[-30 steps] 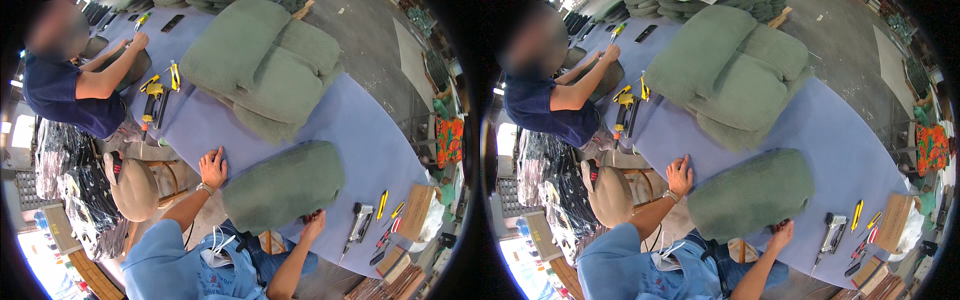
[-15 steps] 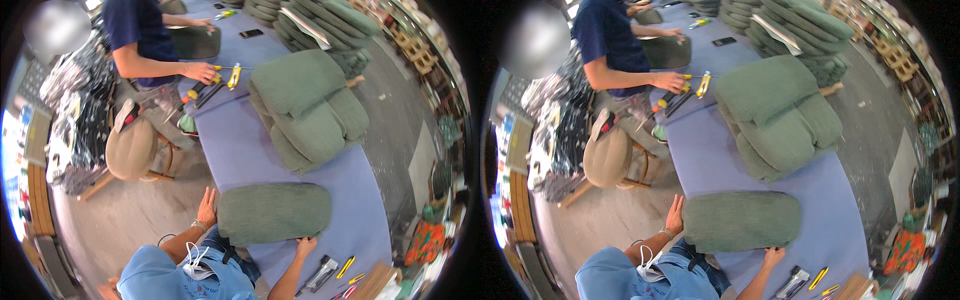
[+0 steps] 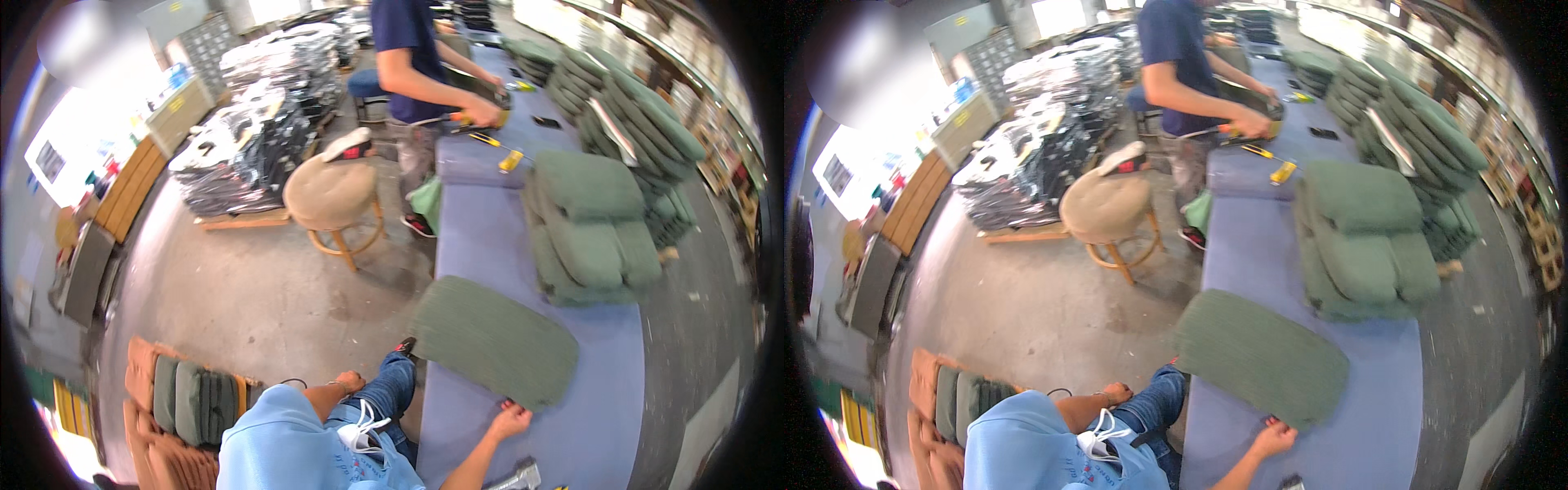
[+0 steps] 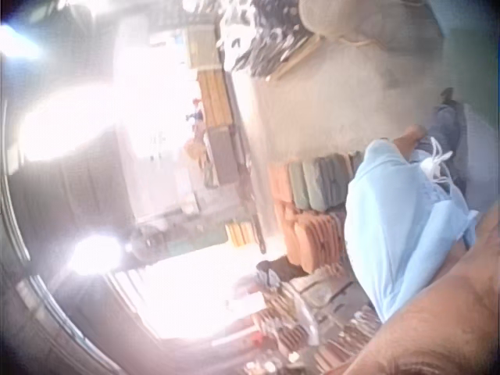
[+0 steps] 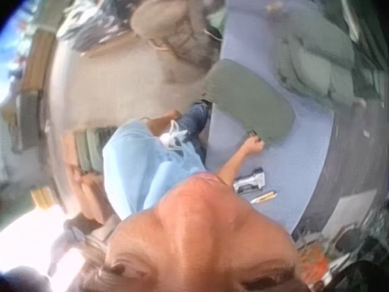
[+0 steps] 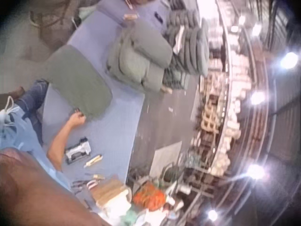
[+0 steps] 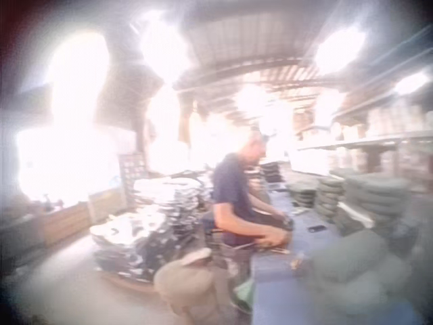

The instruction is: The person staples the edges of green fabric cushions using a pneumatic staple gun, then trims excess fabric with a utility knife. The person repeatedly picks up cushions, staples them, and places them on a stack on the table.

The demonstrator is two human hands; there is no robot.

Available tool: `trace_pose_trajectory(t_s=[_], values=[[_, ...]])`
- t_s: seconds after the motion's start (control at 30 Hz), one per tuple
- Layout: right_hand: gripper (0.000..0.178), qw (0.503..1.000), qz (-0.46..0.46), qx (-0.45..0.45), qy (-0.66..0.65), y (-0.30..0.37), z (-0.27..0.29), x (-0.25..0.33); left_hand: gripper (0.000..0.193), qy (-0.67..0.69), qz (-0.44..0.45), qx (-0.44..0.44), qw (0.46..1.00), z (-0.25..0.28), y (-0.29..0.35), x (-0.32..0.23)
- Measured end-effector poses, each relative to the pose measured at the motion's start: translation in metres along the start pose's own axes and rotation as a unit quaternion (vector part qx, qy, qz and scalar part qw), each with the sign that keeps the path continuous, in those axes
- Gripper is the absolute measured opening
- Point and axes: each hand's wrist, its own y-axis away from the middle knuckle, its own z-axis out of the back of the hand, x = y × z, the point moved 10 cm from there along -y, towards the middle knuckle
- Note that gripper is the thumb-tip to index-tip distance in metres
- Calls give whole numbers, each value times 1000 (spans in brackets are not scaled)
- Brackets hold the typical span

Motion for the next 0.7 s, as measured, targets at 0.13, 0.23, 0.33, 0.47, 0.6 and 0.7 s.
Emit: trace_pose_trajectory(t_s=[0.13, 0.23, 0.33, 0.47, 0.6, 0.7], values=[[20, 999, -1, 3, 34, 0, 14, -3, 44, -47, -17, 24, 998, -18, -27, 17], [45, 985, -129, -49, -105, -2, 31, 0, 45, -101, -16, 55, 993, -32, -65, 31], [35, 976, -149, -75, -142, -6, 49, 43, 42, -61, -13, 53, 997, -32, -91, 34], [39, 991, -19, -117, 55, -37, 40, 93, 58, -137, 2, 171, 976, -56, -86, 54], [42, 978, 63, -122, 158, -55, 27, 103, 48, -228, -111, 162, 954, -72, -75, 67], [45, 966, 114, -123, 196, -62, 30, 94, 43, -261, -179, 178, 932, -67, -49, 45]])
